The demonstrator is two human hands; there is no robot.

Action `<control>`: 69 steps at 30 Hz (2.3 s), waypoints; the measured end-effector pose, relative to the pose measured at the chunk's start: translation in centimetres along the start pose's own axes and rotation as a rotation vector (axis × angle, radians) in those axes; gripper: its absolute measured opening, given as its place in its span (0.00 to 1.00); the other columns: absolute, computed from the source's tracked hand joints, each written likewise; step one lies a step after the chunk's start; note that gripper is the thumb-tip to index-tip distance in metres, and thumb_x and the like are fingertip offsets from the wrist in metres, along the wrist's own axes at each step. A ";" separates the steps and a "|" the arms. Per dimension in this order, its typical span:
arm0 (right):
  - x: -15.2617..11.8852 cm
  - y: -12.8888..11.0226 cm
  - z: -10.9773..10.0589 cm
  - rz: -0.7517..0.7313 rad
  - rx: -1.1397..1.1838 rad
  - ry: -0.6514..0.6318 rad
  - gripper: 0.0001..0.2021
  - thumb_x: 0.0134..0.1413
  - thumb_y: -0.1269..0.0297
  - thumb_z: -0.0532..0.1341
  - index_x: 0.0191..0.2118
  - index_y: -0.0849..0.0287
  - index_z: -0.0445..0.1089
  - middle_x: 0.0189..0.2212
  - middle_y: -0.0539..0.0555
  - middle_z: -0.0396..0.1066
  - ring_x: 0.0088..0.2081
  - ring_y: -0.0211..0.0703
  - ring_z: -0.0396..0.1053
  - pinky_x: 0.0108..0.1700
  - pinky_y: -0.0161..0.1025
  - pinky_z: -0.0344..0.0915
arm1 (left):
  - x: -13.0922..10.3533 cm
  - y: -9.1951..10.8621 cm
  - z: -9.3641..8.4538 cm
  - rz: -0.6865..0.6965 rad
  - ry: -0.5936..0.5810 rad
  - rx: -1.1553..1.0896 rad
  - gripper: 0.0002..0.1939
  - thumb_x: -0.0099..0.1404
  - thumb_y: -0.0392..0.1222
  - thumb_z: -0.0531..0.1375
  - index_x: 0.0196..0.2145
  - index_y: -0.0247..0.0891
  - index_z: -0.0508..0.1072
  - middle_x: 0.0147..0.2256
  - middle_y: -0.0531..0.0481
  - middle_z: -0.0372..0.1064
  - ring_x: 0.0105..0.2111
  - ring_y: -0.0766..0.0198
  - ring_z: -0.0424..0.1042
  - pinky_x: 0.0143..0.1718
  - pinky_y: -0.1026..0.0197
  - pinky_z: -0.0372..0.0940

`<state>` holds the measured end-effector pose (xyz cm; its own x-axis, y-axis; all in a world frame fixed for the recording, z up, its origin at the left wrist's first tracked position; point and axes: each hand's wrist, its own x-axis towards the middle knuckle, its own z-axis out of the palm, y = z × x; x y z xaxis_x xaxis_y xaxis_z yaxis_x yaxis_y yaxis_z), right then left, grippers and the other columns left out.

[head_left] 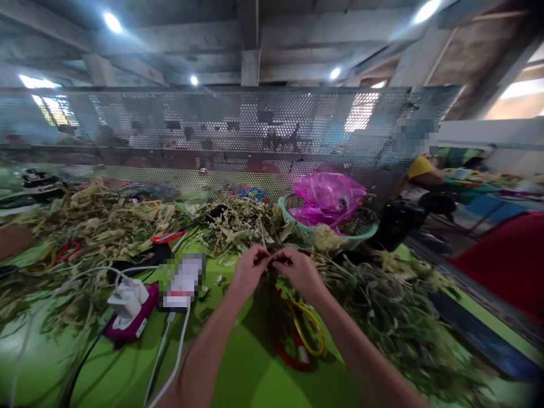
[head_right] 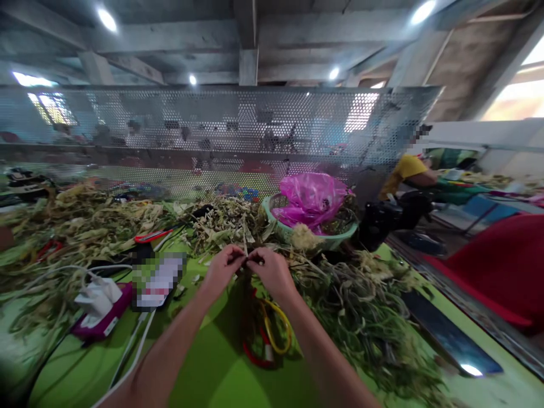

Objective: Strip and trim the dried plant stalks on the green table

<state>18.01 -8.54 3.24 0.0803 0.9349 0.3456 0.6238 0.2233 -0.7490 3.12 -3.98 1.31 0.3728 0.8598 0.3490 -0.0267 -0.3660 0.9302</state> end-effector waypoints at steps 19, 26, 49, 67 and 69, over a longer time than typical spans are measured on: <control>0.3 0.6 0.0 0.032 -0.009 -0.055 0.06 0.49 0.60 0.58 0.29 0.56 0.67 0.26 0.50 0.68 0.30 0.43 0.64 0.34 0.38 0.57 | -0.1 -1.2 0.1 0.085 0.028 0.131 0.11 0.54 0.29 0.57 0.35 0.38 0.72 0.31 0.52 0.72 0.32 0.64 0.69 0.36 0.63 0.62; 0.1 0.2 -0.2 -0.035 -0.064 -0.050 0.07 0.54 0.61 0.57 0.31 0.57 0.67 0.27 0.50 0.67 0.31 0.42 0.64 0.34 0.37 0.57 | 0.0 -1.3 0.0 0.018 0.019 0.163 0.08 0.55 0.32 0.58 0.33 0.37 0.74 0.32 0.49 0.73 0.33 0.62 0.70 0.37 0.61 0.62; 0.2 0.5 0.1 0.177 0.276 -0.074 0.09 0.48 0.56 0.61 0.29 0.57 0.66 0.19 0.46 0.61 0.22 0.36 0.56 0.24 0.34 0.53 | -0.1 -1.5 0.0 0.042 -0.071 0.151 0.08 0.55 0.41 0.63 0.32 0.36 0.69 0.31 0.51 0.66 0.32 0.64 0.64 0.34 0.63 0.58; 0.6 1.3 -1.8 0.025 -0.021 -0.076 0.09 0.51 0.57 0.60 0.30 0.58 0.70 0.25 0.49 0.67 0.29 0.40 0.63 0.33 0.36 0.58 | -0.1 0.9 -1.0 -0.342 0.182 -0.565 0.07 0.53 0.41 0.63 0.29 0.38 0.70 0.32 0.52 0.70 0.27 0.71 0.64 0.31 0.66 0.61; 0.6 1.1 -1.7 0.022 0.002 -0.072 0.09 0.51 0.57 0.60 0.32 0.58 0.72 0.25 0.49 0.69 0.29 0.41 0.64 0.33 0.36 0.59 | -0.1 1.0 -1.0 -0.359 0.184 -0.648 0.08 0.52 0.41 0.64 0.30 0.38 0.70 0.35 0.51 0.71 0.26 0.72 0.63 0.29 0.67 0.60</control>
<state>20.05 -8.18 3.55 0.0376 0.9570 0.2875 0.6207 0.2031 -0.7573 2.08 -4.10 2.28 0.3024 0.9528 -0.0267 -0.4929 0.1803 0.8512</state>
